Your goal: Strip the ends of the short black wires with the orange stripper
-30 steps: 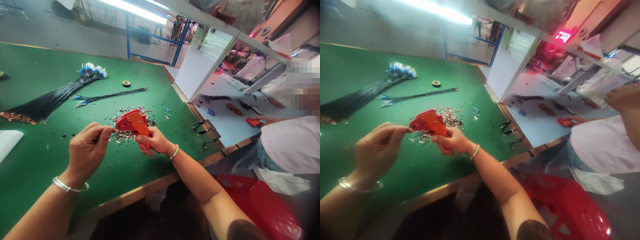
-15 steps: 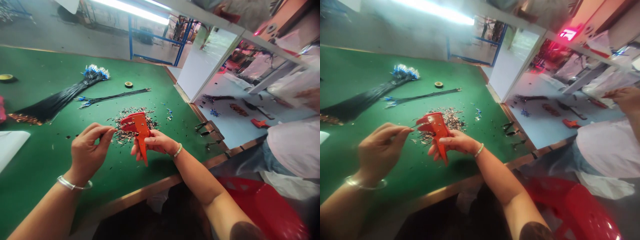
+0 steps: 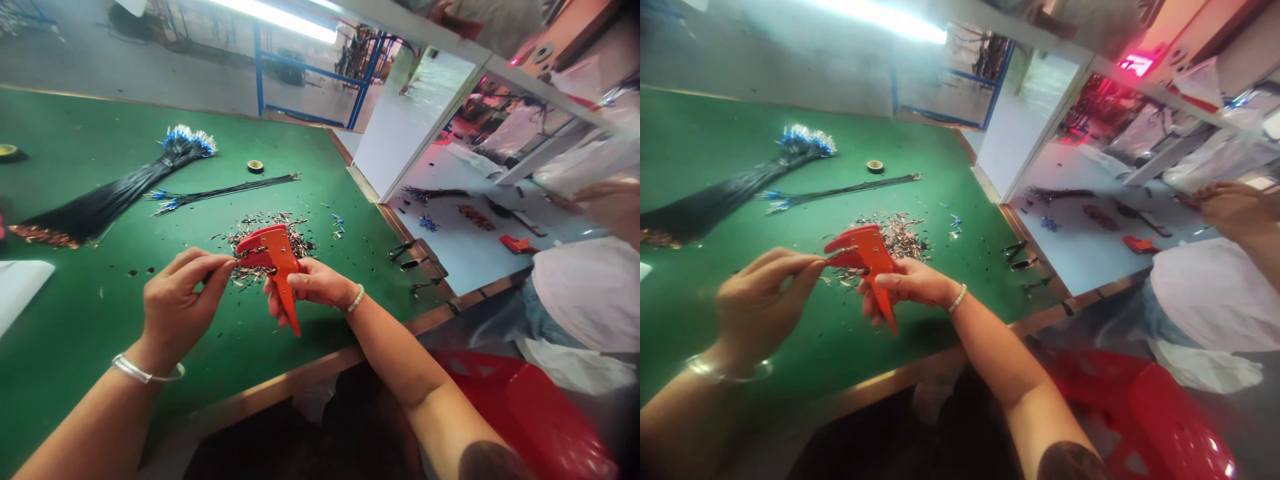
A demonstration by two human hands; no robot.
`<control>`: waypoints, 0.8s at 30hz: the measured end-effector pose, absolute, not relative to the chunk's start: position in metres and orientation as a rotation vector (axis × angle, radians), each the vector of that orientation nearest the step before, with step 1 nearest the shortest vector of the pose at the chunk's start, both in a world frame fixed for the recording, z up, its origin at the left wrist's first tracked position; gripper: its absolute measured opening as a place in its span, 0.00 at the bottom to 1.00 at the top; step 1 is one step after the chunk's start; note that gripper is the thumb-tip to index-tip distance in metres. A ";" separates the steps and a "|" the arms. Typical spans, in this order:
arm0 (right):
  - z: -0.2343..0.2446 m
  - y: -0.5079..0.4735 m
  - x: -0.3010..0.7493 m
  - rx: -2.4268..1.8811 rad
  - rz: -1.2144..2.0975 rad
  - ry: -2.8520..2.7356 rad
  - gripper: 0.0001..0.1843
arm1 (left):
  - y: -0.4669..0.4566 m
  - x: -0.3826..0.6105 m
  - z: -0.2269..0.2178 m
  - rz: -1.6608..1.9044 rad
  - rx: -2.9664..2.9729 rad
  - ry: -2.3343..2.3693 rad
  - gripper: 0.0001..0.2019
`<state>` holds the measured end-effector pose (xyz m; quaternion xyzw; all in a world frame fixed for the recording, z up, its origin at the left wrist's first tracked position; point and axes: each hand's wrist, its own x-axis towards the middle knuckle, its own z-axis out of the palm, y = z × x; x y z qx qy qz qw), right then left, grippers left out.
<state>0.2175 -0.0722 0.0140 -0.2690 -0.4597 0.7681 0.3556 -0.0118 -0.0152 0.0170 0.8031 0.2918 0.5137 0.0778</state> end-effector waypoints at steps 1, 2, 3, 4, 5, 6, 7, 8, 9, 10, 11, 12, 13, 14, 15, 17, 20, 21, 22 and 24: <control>0.015 -0.073 0.217 -0.710 1.977 -1.199 0.27 | -0.015 -0.012 0.017 1.544 2.407 0.869 0.01; 0.015 -0.073 0.217 -0.724 1.970 -1.212 0.26 | -0.015 -0.012 0.018 1.548 2.407 0.864 0.01; 0.016 -0.073 0.217 -0.740 1.961 -1.225 0.26 | -0.016 -0.012 0.018 1.551 2.407 0.860 0.01; 0.016 -0.073 0.217 -0.756 1.949 -1.235 0.25 | -0.016 -0.012 0.019 1.553 2.406 0.857 0.01; 0.016 -0.072 0.216 -0.766 1.936 -1.242 0.24 | -0.016 -0.012 0.020 1.554 2.405 0.851 0.01; 0.015 -0.072 0.216 -0.772 1.921 -1.245 0.24 | -0.016 -0.012 0.020 1.559 2.403 0.844 0.01; 0.015 -0.072 0.215 -0.774 1.906 -1.246 0.24 | -0.016 -0.012 0.021 1.564 2.403 0.841 0.01; 0.014 -0.072 0.214 -0.776 1.894 -1.245 0.24 | -0.016 -0.012 0.021 1.564 2.404 0.839 0.01; 0.013 -0.072 0.213 -0.780 1.882 -1.242 0.24 | -0.016 -0.012 0.021 1.559 2.408 0.843 0.01; 0.012 -0.072 0.212 -0.789 1.868 -1.237 0.25 | -0.016 -0.012 0.021 1.562 2.410 0.848 0.01; 0.011 -0.072 0.212 -0.801 1.852 -1.235 0.25 | -0.016 -0.012 0.021 1.562 2.415 0.856 0.01; 0.011 -0.072 0.211 -0.818 1.833 -1.235 0.25 | -0.017 -0.012 0.021 1.558 2.422 0.866 0.02; 0.010 -0.072 0.210 -0.834 1.813 -1.238 0.25 | -0.017 -0.012 0.021 1.554 2.430 0.875 0.02; 0.010 -0.072 0.210 -0.847 1.795 -1.241 0.25 | -0.016 -0.011 0.022 1.555 2.438 0.884 0.03; 0.009 -0.072 0.209 -0.855 1.781 -1.244 0.25 | -0.016 -0.011 0.022 1.550 2.449 0.889 0.05; 0.009 -0.072 0.208 -0.868 1.757 -1.249 0.24 | -0.016 -0.011 0.023 1.529 2.478 0.883 0.07; 0.009 -0.071 0.204 -0.891 1.687 -1.230 0.22 | -0.014 -0.012 0.022 1.510 2.515 0.856 0.08; 0.008 -0.071 0.203 -0.893 1.669 -1.224 0.22 | -0.013 -0.013 0.020 1.502 2.523 0.855 0.07; 0.008 -0.071 0.202 -0.894 1.660 -1.218 0.22 | -0.012 -0.013 0.019 1.497 2.526 0.860 0.07; 0.008 -0.070 0.203 -0.886 1.680 -1.226 0.23 | -0.010 -0.015 0.015 1.479 2.525 0.873 0.06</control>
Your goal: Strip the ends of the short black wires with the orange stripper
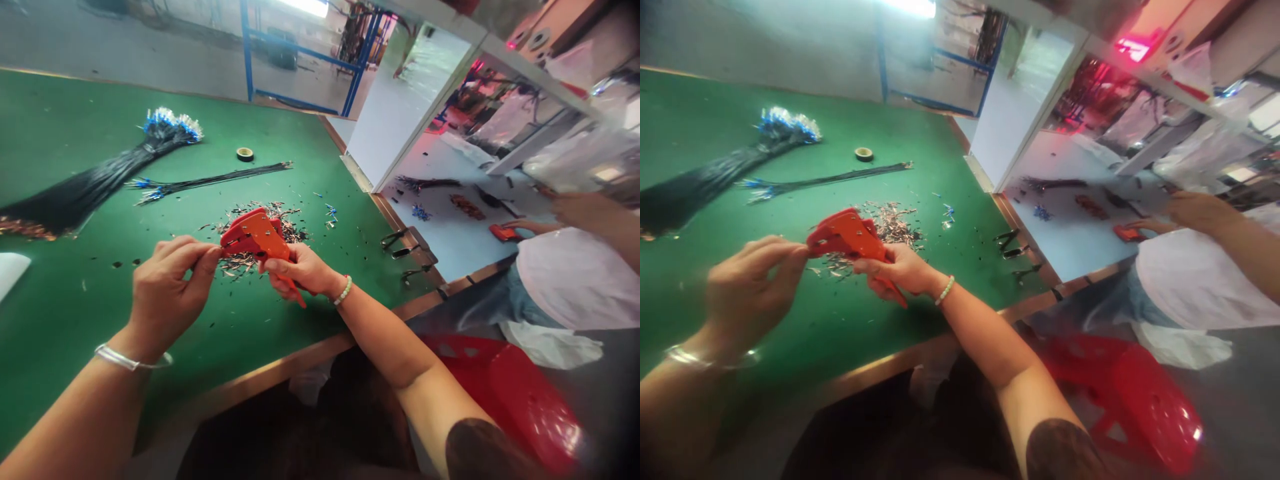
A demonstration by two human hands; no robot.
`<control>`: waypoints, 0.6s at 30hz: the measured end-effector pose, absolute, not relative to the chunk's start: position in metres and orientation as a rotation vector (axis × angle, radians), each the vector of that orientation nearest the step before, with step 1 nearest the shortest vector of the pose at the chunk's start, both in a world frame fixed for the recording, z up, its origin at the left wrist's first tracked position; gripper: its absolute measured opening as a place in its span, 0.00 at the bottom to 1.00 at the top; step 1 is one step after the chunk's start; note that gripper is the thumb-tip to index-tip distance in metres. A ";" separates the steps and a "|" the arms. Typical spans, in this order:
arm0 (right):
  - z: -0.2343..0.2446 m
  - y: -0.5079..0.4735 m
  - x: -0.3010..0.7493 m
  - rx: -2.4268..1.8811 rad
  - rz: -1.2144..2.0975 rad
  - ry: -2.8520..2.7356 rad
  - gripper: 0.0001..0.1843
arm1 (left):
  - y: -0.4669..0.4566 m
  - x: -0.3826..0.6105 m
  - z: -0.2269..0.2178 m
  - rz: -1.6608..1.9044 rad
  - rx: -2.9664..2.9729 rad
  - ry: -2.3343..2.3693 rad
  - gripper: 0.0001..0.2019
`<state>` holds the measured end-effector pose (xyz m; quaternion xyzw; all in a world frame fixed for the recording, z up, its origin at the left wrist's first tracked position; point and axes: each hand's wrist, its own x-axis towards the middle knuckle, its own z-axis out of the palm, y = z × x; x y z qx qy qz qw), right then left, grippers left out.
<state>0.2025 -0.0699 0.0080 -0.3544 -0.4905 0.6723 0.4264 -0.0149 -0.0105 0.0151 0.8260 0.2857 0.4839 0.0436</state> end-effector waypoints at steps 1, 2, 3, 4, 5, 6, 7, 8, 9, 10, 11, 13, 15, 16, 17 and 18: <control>0.008 -0.070 0.204 -0.879 1.706 -1.242 0.25 | -0.010 -0.016 0.014 1.473 2.519 0.884 0.05; 0.009 -0.069 0.206 -0.867 1.736 -1.262 0.27 | -0.009 -0.016 0.012 1.470 2.508 0.894 0.05; 0.011 -0.069 0.209 -0.854 1.762 -1.285 0.29 | -0.008 -0.017 0.012 1.473 2.491 0.902 0.05; 0.013 -0.069 0.213 -0.845 1.775 -1.308 0.31 | -0.008 -0.017 0.012 1.483 2.469 0.910 0.04; 0.016 -0.069 0.217 -0.845 1.768 -1.328 0.32 | -0.007 -0.017 0.012 1.500 2.444 0.919 0.04; 0.020 -0.070 0.222 -0.861 1.740 -1.345 0.33 | -0.007 -0.017 0.013 1.525 2.420 0.927 0.04; 0.024 -0.071 0.226 -0.894 1.691 -1.370 0.33 | -0.007 -0.017 0.014 1.555 2.399 0.934 0.04; 0.029 -0.071 0.231 -0.948 1.622 -1.413 0.32 | -0.007 -0.017 0.014 1.586 2.384 0.938 0.03; 0.033 -0.073 0.234 -1.017 1.533 -1.488 0.31 | -0.007 -0.017 0.015 1.615 2.374 0.945 0.03; 0.037 -0.074 0.237 -1.097 1.424 -1.600 0.29 | -0.007 -0.017 0.015 1.636 2.368 0.957 0.03; 0.040 -0.076 0.239 -1.174 1.295 -1.743 0.27 | -0.007 -0.016 0.015 1.649 2.368 0.971 0.03; 0.041 -0.080 0.237 -1.277 1.013 -2.071 0.21 | -0.007 -0.016 0.014 1.646 2.380 0.997 0.04; 0.035 -0.084 0.230 -1.326 0.783 -2.364 0.17 | -0.007 -0.016 0.012 1.614 2.407 1.012 0.04; 0.032 -0.085 0.225 -1.353 0.695 -2.465 0.16 | -0.007 -0.016 0.012 1.590 2.425 1.013 0.04; 0.029 -0.085 0.221 -1.375 0.626 -2.536 0.16 | -0.008 -0.016 0.012 1.571 2.437 1.011 0.04; 0.026 -0.086 0.216 -1.382 0.579 -2.569 0.16 | -0.009 -0.015 0.012 1.555 2.444 1.007 0.04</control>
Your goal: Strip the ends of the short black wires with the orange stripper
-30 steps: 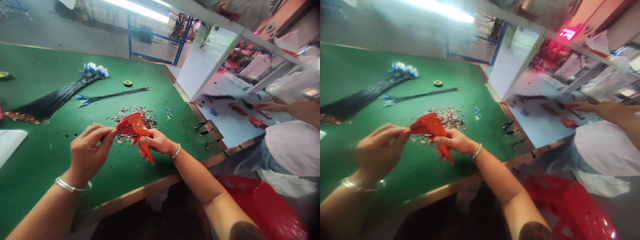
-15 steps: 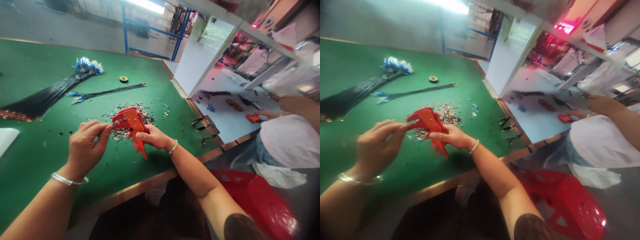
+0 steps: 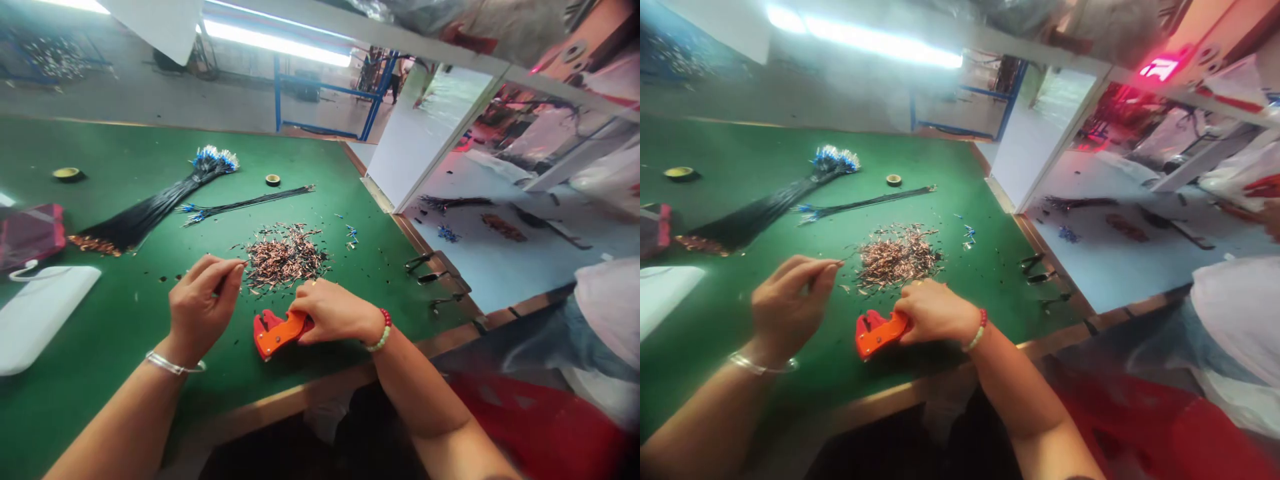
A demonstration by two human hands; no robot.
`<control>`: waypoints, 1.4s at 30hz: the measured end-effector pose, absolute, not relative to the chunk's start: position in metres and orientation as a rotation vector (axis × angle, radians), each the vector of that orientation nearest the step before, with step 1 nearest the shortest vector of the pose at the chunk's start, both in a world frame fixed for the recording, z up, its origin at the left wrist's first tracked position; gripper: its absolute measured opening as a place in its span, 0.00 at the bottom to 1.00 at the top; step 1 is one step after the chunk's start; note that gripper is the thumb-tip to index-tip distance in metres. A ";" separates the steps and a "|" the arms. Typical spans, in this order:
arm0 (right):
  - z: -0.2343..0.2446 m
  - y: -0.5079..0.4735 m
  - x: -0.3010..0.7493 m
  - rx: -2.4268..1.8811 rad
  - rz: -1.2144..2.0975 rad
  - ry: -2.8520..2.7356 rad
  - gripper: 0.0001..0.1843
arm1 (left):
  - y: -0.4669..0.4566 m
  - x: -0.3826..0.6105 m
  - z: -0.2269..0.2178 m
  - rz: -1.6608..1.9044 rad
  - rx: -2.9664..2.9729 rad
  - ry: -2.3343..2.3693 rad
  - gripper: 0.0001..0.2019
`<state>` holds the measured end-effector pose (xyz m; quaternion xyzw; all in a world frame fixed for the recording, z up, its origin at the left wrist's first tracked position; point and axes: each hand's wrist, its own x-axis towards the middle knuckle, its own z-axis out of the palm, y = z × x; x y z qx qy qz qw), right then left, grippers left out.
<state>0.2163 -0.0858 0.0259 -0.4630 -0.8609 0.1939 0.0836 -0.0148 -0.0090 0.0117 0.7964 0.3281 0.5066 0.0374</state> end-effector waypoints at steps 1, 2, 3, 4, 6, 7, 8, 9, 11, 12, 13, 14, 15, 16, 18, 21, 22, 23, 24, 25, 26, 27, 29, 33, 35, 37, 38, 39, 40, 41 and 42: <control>0.024 -0.086 0.213 -1.374 0.552 -2.557 0.18 | -0.010 -0.013 0.012 1.540 2.447 0.998 0.04; 0.024 -0.085 0.210 -1.358 0.540 -2.492 0.20 | -0.012 -0.011 0.012 1.530 2.446 0.983 0.03; 0.024 -0.085 0.209 -1.341 0.541 -2.385 0.21 | -0.014 -0.009 0.011 1.517 2.446 0.957 0.03; 0.025 -0.084 0.208 -1.334 0.549 -2.252 0.22 | -0.017 -0.007 0.011 1.493 2.453 0.925 0.03; 0.026 -0.081 0.208 -1.344 0.577 -1.991 0.21 | -0.021 -0.002 0.009 1.430 2.482 0.852 0.03; 0.025 -0.080 0.208 -1.336 0.602 -1.905 0.19 | -0.023 0.000 0.008 1.396 2.499 0.819 0.03; 0.024 -0.079 0.208 -1.311 0.633 -1.854 0.18 | -0.025 0.001 0.006 1.363 2.516 0.787 0.03; 0.022 -0.078 0.208 -1.277 0.663 -1.830 0.17 | -0.026 0.002 0.005 1.333 2.532 0.759 0.03; 0.017 -0.076 0.207 -1.213 0.701 -1.801 0.17 | -0.027 0.003 0.002 1.287 2.556 0.720 0.04; 0.015 -0.075 0.206 -1.196 0.712 -1.784 0.17 | -0.027 0.003 0.000 1.271 2.562 0.701 0.05; 0.013 -0.075 0.206 -1.189 0.731 -1.758 0.18 | -0.026 0.004 -0.001 1.263 2.568 0.681 0.05; 0.011 -0.074 0.205 -1.185 0.764 -1.715 0.18 | -0.026 0.004 -0.002 1.264 2.572 0.663 0.06; 0.010 -0.074 0.204 -1.178 0.813 -1.657 0.18 | -0.026 0.004 -0.002 1.268 2.579 0.642 0.06; 0.008 -0.074 0.203 -1.166 0.871 -1.584 0.18 | -0.026 0.005 -0.003 1.276 2.586 0.625 0.07; 0.006 -0.074 0.201 -1.142 0.984 -1.430 0.19 | -0.027 0.006 -0.003 1.284 2.601 0.610 0.07; 0.002 -0.073 0.197 -1.119 1.066 -1.252 0.18 | -0.029 0.009 -0.002 1.288 2.598 0.627 0.07; 0.002 -0.073 0.195 -1.110 1.080 -1.207 0.18 | -0.030 0.010 -0.002 1.292 2.596 0.633 0.07; 0.001 -0.072 0.194 -1.099 1.090 -1.167 0.18 | -0.030 0.011 -0.002 1.302 2.593 0.635 0.07; 0.001 -0.072 0.193 -1.089 1.100 -1.133 0.19 | -0.030 0.011 -0.002 1.314 2.590 0.635 0.07; 0.002 -0.072 0.192 -1.084 1.109 -1.106 0.19 | -0.030 0.012 -0.003 1.324 2.589 0.631 0.07; 0.002 -0.072 0.191 -1.084 1.116 -1.082 0.19 | -0.030 0.013 -0.003 1.330 2.587 0.628 0.07; 0.002 -0.072 0.191 -1.087 1.122 -1.061 0.19 | -0.030 0.013 -0.004 1.335 2.585 0.625 0.07; 0.004 -0.072 0.190 -1.096 1.129 -1.029 0.19 | -0.030 0.014 -0.005 1.333 2.575 0.630 0.07; 0.004 -0.073 0.188 -1.071 1.151 -1.001 0.19 | -0.031 0.014 -0.006 1.345 2.567 0.651 0.07; 0.004 -0.072 0.188 -1.040 1.164 -0.985 0.19 | -0.031 0.014 -0.006 1.349 2.573 0.646 0.07; 0.004 -0.072 0.187 -1.009 1.163 -0.970 0.20 | -0.032 0.014 -0.005 1.342 2.570 0.640 0.07; 0.004 -0.072 0.186 -1.000 1.159 -0.963 0.20 | -0.032 0.014 -0.004 1.343 2.564 0.642 0.07; 0.003 -0.073 0.185 -0.996 1.153 -0.959 0.20 | -0.032 0.014 -0.004 1.342 2.562 0.649 0.07; 0.003 -0.073 0.184 -0.997 1.149 -0.955 0.20 | -0.033 0.014 -0.004 1.335 2.565 0.660 0.07; 0.003 -0.073 0.182 -0.999 1.146 -0.954 0.20 | -0.034 0.014 -0.003 1.331 2.571 0.675 0.07; 0.003 -0.074 0.180 -1.001 1.145 -0.952 0.20 | -0.034 0.014 -0.003 1.327 2.577 0.690 0.07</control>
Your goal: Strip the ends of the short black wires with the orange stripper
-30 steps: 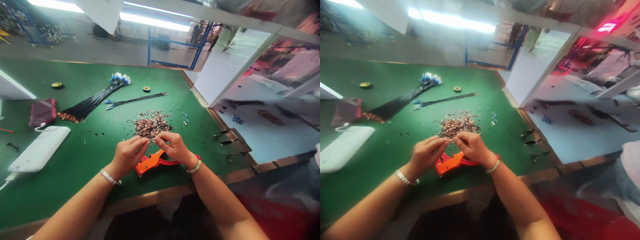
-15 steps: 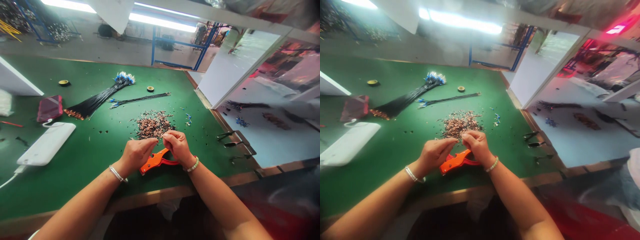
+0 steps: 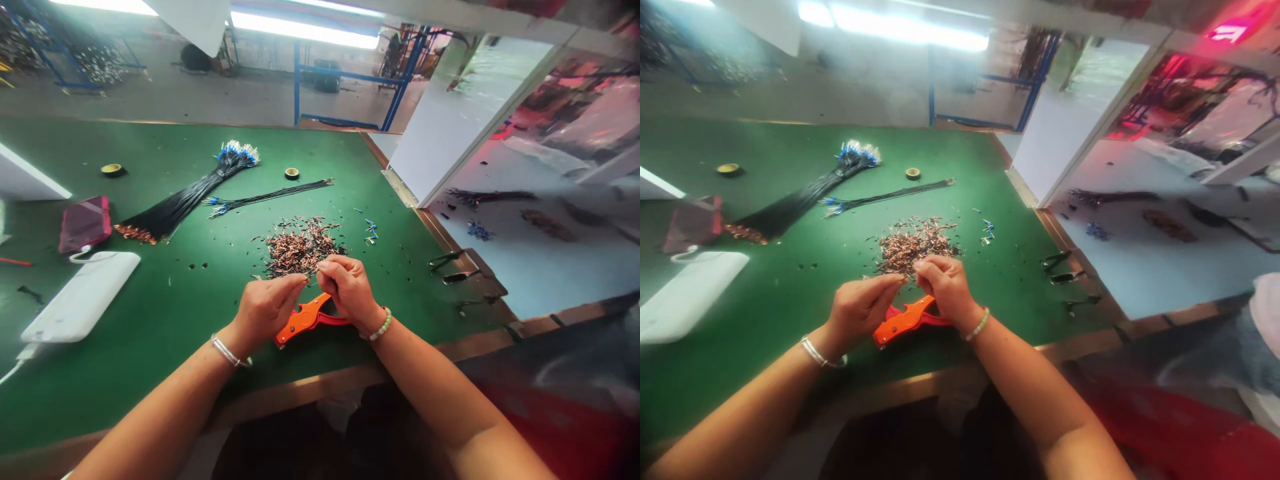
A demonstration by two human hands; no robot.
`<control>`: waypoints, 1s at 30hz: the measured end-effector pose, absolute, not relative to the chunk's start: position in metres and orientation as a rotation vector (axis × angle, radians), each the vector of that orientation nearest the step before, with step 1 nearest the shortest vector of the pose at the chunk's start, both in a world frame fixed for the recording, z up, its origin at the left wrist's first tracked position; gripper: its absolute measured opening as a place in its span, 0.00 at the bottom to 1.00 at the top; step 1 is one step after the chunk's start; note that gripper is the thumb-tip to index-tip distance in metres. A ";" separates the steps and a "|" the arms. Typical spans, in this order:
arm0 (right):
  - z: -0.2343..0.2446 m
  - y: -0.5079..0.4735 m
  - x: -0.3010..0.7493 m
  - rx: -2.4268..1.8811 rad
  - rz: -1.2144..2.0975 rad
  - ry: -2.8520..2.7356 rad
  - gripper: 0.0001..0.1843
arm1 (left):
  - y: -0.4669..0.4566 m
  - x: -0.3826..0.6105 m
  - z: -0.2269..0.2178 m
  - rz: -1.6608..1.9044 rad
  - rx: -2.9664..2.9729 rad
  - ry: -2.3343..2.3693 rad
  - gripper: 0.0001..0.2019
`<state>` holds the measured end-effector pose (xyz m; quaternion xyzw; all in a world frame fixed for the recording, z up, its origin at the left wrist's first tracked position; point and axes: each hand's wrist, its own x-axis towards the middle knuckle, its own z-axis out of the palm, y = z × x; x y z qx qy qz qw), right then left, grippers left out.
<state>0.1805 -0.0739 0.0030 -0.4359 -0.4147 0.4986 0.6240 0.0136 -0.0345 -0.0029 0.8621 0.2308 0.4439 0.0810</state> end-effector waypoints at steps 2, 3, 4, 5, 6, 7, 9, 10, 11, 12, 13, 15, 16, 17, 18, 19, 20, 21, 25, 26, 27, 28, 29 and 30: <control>0.005 -0.074 0.180 -0.998 1.154 -0.955 0.20 | -0.035 0.013 -0.003 1.307 2.585 0.716 0.07; 0.006 -0.072 0.182 -0.995 1.156 -0.956 0.20 | -0.035 0.012 -0.004 1.294 2.585 0.726 0.07; 0.009 -0.070 0.186 -0.993 1.147 -0.944 0.20 | -0.035 0.011 -0.004 1.286 2.583 0.736 0.07; 0.011 -0.068 0.193 -0.993 1.122 -0.913 0.21 | -0.033 0.009 -0.006 1.275 2.583 0.752 0.07; 0.013 -0.064 0.201 -0.996 1.074 -0.861 0.21 | -0.031 0.007 -0.007 1.260 2.582 0.779 0.07; 0.016 -0.060 0.210 -1.001 1.011 -0.796 0.22 | -0.028 0.004 -0.009 1.253 2.576 0.817 0.07; 0.018 -0.054 0.227 -1.029 0.853 -0.669 0.21 | -0.022 0.000 -0.014 1.251 2.546 0.922 0.07; 0.018 -0.052 0.233 -1.056 0.821 -0.665 0.20 | -0.019 -0.002 -0.017 1.273 2.520 0.970 0.06; 0.017 -0.051 0.236 -1.088 0.818 -0.697 0.19 | -0.017 -0.004 -0.019 1.292 2.498 1.002 0.06; 0.015 -0.050 0.236 -1.117 0.840 -0.764 0.18 | -0.015 -0.005 -0.021 1.307 2.482 1.009 0.06; 0.013 -0.050 0.235 -1.142 0.869 -0.847 0.17 | -0.014 -0.005 -0.023 1.330 2.470 1.009 0.06; 0.007 -0.050 0.230 -1.182 0.899 -1.020 0.14 | -0.013 -0.005 -0.024 1.340 2.477 1.006 0.06; 0.005 -0.050 0.228 -1.208 0.901 -1.092 0.12 | -0.013 -0.005 -0.025 1.339 2.486 1.006 0.06; 0.003 -0.049 0.227 -1.239 0.887 -1.153 0.10 | -0.014 -0.005 -0.024 1.334 2.499 1.004 0.05; 0.001 -0.049 0.227 -1.277 0.853 -1.201 0.11 | -0.015 -0.004 -0.024 1.330 2.512 0.997 0.05; 0.000 -0.049 0.227 -1.316 0.802 -1.247 0.12 | -0.015 -0.004 -0.023 1.326 2.523 0.988 0.05; 0.000 -0.049 0.227 -1.348 0.740 -1.293 0.13 | -0.016 -0.004 -0.022 1.322 2.535 0.977 0.05; 0.001 -0.050 0.227 -1.366 0.680 -1.345 0.14 | -0.016 -0.004 -0.021 1.313 2.549 0.968 0.05; 0.006 -0.059 0.219 -1.342 0.661 -1.606 0.18 | -0.017 -0.002 -0.021 1.266 2.637 0.888 0.06; 0.007 -0.061 0.216 -1.313 0.706 -1.667 0.19 | -0.018 -0.002 -0.021 1.255 2.661 0.856 0.06; 0.007 -0.063 0.212 -1.275 0.749 -1.717 0.19 | -0.018 -0.001 -0.022 1.243 2.679 0.831 0.06; 0.006 -0.064 0.209 -1.229 0.786 -1.751 0.20 | -0.019 -0.001 -0.022 1.234 2.689 0.815 0.07; 0.005 -0.064 0.207 -1.184 0.819 -1.769 0.20 | -0.020 -0.001 -0.023 1.220 2.692 0.811 0.07; 0.003 -0.064 0.205 -1.146 0.848 -1.769 0.20 | -0.022 -0.001 -0.023 1.199 2.685 0.815 0.08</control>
